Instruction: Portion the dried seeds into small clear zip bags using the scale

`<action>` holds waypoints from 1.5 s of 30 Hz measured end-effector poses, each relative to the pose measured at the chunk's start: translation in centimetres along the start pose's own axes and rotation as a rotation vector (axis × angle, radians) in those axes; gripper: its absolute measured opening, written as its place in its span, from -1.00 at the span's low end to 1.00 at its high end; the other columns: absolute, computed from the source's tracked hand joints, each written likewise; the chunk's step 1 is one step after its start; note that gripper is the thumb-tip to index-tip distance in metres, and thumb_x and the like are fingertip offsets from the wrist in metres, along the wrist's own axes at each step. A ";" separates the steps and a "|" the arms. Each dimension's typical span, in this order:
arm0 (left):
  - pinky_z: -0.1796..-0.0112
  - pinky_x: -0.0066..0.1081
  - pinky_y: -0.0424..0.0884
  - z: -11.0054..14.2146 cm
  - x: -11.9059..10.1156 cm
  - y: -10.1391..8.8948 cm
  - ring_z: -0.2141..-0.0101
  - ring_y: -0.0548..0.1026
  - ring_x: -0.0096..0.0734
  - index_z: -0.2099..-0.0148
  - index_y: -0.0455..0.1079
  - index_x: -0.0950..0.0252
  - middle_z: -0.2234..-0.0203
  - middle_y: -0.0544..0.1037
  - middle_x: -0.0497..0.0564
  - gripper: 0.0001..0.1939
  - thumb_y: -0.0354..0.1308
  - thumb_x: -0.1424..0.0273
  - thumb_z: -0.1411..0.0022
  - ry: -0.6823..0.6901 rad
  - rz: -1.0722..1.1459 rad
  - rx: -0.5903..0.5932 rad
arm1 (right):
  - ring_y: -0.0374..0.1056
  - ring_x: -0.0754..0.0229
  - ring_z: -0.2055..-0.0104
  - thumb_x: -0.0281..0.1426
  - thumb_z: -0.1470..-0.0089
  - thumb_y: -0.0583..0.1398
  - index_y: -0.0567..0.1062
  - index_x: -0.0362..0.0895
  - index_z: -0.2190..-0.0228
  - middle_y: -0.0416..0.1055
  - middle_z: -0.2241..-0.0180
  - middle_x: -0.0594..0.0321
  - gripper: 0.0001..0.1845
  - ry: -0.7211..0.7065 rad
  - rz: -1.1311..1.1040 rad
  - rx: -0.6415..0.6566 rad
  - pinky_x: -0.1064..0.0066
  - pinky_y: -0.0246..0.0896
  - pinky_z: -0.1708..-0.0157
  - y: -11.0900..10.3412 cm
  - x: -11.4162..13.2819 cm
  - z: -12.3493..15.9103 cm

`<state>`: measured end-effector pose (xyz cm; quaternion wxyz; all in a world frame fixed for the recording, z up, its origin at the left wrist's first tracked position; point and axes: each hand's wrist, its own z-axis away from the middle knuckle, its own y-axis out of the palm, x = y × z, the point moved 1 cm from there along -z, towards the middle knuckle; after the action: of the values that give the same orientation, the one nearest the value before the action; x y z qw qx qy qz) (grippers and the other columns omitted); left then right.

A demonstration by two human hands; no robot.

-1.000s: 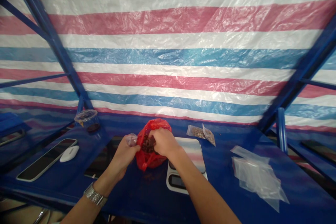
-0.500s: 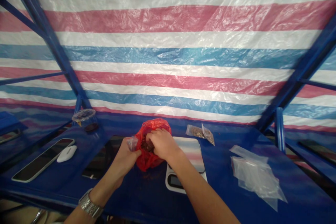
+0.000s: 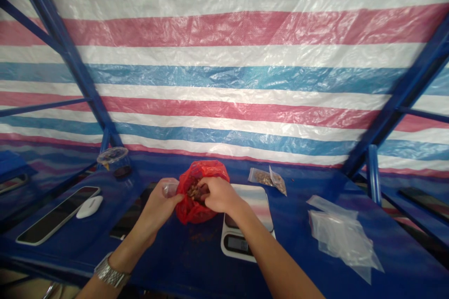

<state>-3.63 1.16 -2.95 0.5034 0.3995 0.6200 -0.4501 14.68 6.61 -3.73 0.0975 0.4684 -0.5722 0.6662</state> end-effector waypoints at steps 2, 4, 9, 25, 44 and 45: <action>0.28 -0.34 0.48 -0.2 0.0 -0.3 0.35 0.55 -0.31 0.14 0.38 0.26 0.39 0.55 -0.07 -0.71 0.21 0.45 -0.02 0.093 -0.118 -0.040 | 0.57 0.11 0.16 -0.62 0.02 0.24 0.60 -0.10 0.14 0.64 0.22 0.19 -0.61 -0.005 -0.087 -0.016 0.40 0.38 0.19 0.1 -0.5 -0.4; 0.19 -0.27 0.48 -0.3 -0.1 -0.6 0.29 0.54 -0.28 0.15 0.42 0.26 0.32 0.54 -0.01 -0.77 0.22 0.39 -0.09 0.230 -0.248 -0.126 | 0.56 0.11 0.17 -0.65 0.01 0.21 0.59 -0.10 0.16 0.63 0.22 0.20 -0.62 -0.038 -0.170 -0.022 0.37 0.40 0.17 0.0 -0.7 -0.6; 0.15 -0.26 0.44 -0.1 -0.3 -0.5 0.26 0.51 -0.25 0.04 0.45 0.19 0.28 0.55 0.01 -0.78 0.17 0.30 -0.28 0.335 -0.388 -0.063 | 0.53 0.08 0.07 -0.64 -0.02 0.21 0.57 -0.09 0.16 0.60 0.13 0.18 -0.65 -0.115 -0.263 -0.052 0.23 0.40 0.00 -2.1 1.0 -0.3; 0.08 -0.15 0.43 0.6 -0.4 1.4 0.13 0.50 -0.10 -0.09 0.42 0.25 0.14 0.58 0.11 -0.66 0.18 0.27 -0.31 0.377 -0.365 -0.022 | 0.41 0.12 -0.01 -0.74 -0.06 0.11 0.60 -0.07 0.18 0.48 0.10 0.18 -0.55 -0.355 0.314 -0.149 0.30 0.30 -0.08 -4.1 9.3 2.1; 0.43 -0.34 0.14 2.8 -2.1 -0.8 0.46 0.50 -0.14 0.33 0.18 0.15 0.44 0.48 0.04 -0.67 0.11 0.03 -0.27 0.065 -0.706 -0.134 | 0.44 -0.02 0.03 -0.73 0.13 0.20 0.63 -0.13 0.29 0.55 0.20 0.09 -0.60 -0.156 0.562 0.003 0.22 0.27 -0.07 -3.3 5.9 1.5; 0.43 -0.34 0.13 3.1 -2.0 -0.6 0.45 0.52 -0.10 0.33 0.17 0.14 0.44 0.49 0.06 -0.63 0.13 -0.02 -0.24 0.023 -0.725 -0.104 | 0.43 -0.05 0.02 -0.72 0.12 0.21 0.63 -0.15 0.29 0.56 0.18 0.04 -0.62 -0.129 0.598 0.009 0.20 0.27 -0.07 -3.0 5.5 1.4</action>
<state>-3.05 -2.08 -1.11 0.3236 0.1326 0.7489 -0.5628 14.41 4.14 2.21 -0.1417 0.3208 -0.6867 0.6368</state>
